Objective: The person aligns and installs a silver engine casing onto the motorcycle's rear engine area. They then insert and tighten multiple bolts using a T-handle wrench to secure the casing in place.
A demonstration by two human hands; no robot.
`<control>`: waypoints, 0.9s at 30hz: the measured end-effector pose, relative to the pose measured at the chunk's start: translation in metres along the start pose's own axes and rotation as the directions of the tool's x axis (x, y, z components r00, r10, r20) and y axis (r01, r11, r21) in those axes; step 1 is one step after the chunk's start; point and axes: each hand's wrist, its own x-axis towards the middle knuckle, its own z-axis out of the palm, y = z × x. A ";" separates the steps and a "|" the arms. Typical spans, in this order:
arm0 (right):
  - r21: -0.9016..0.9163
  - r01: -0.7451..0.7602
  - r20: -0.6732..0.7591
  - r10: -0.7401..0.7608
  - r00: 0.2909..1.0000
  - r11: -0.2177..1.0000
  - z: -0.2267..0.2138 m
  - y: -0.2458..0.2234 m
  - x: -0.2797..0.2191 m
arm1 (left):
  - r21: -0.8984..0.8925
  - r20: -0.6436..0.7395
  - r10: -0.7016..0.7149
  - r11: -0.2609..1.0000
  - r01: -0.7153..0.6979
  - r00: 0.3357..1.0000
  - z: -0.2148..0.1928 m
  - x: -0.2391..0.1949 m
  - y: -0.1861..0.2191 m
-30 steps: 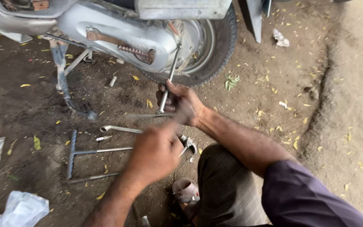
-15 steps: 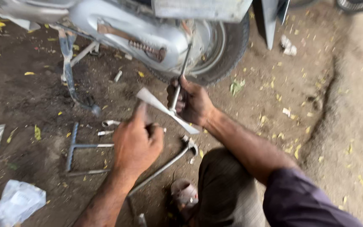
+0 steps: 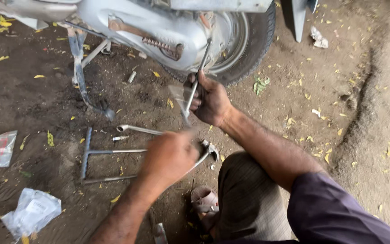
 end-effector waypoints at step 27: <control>-0.152 -0.044 0.031 0.049 0.998 0.987 0.007 -0.004 -0.021 | 0.224 0.100 0.447 0.860 -0.458 0.889 0.017 -0.009 0.028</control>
